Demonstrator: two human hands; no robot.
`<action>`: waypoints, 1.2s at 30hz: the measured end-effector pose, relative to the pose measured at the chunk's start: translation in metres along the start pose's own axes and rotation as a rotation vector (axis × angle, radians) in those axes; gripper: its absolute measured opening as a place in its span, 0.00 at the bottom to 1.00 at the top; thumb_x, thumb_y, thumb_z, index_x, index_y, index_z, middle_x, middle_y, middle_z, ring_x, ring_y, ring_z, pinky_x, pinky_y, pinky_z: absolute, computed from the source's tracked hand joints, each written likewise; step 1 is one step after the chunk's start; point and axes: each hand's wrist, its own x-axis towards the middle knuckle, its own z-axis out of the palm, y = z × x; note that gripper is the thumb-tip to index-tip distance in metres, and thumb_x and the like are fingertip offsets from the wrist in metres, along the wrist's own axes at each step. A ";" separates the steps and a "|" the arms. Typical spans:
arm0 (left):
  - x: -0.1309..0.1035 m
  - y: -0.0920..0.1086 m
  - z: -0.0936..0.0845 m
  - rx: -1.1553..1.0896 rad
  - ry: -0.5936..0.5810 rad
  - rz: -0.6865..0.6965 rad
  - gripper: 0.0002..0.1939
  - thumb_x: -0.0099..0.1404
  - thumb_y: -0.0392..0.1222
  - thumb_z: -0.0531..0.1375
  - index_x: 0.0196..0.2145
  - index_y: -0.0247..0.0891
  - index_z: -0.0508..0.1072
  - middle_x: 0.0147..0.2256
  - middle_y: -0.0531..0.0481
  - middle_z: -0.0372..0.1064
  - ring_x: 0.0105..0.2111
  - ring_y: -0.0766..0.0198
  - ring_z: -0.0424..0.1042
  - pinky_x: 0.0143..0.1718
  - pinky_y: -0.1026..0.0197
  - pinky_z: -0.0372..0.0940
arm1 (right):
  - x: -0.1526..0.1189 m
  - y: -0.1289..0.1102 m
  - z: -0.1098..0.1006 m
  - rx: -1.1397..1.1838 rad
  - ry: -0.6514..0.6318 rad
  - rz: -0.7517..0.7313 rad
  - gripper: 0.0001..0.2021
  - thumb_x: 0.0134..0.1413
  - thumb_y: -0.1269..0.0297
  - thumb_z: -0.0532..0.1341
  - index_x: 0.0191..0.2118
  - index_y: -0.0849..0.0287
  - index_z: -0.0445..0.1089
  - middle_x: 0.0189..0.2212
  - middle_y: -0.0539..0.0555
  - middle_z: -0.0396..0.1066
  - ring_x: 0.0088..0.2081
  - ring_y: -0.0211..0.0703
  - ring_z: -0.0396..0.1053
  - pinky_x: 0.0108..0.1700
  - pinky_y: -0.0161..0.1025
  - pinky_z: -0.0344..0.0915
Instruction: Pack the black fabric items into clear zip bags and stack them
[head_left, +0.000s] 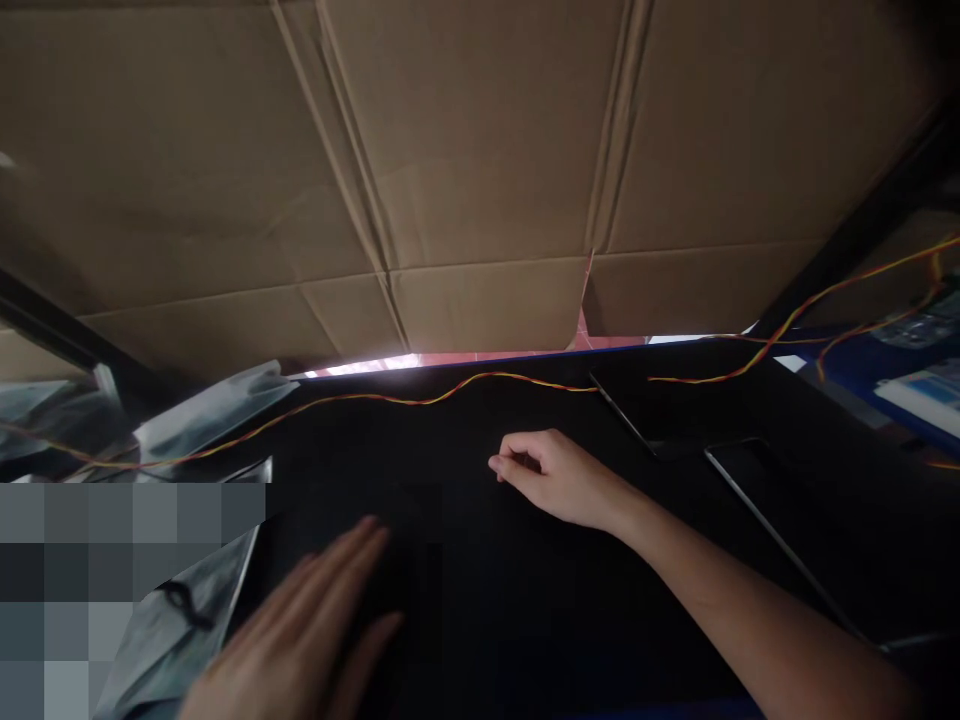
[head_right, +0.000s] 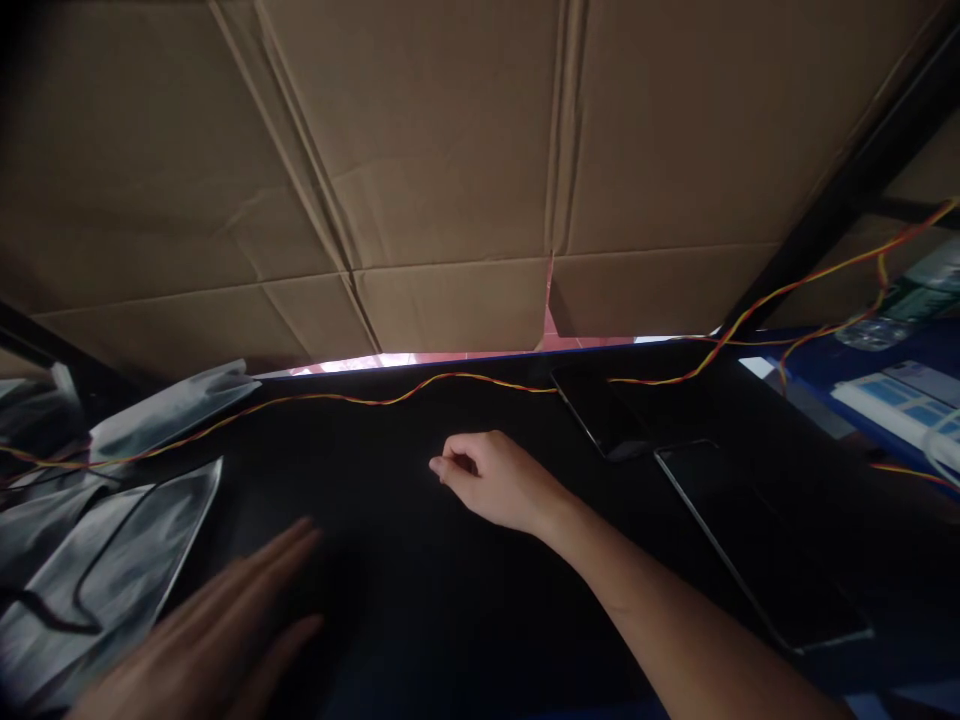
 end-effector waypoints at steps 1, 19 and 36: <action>0.024 0.018 0.001 -0.020 -0.034 0.071 0.31 0.78 0.57 0.57 0.73 0.49 0.65 0.66 0.46 0.74 0.57 0.43 0.82 0.52 0.44 0.83 | -0.001 -0.001 0.000 -0.055 0.026 -0.019 0.19 0.74 0.52 0.58 0.31 0.55 0.72 0.25 0.48 0.68 0.27 0.38 0.63 0.31 0.40 0.58; 0.157 0.017 0.090 -0.222 -0.266 0.180 0.36 0.83 0.62 0.46 0.79 0.41 0.52 0.78 0.37 0.47 0.79 0.38 0.45 0.75 0.28 0.50 | 0.004 0.029 0.011 -0.585 -0.059 -0.024 0.38 0.78 0.40 0.46 0.82 0.57 0.45 0.81 0.56 0.34 0.81 0.62 0.30 0.80 0.68 0.38; 0.154 -0.002 0.050 -0.176 -0.282 0.122 0.34 0.80 0.61 0.52 0.76 0.43 0.62 0.74 0.40 0.61 0.71 0.37 0.65 0.71 0.28 0.61 | 0.003 0.028 0.010 -0.581 -0.054 -0.020 0.37 0.78 0.41 0.48 0.81 0.55 0.47 0.82 0.56 0.36 0.81 0.60 0.29 0.80 0.66 0.37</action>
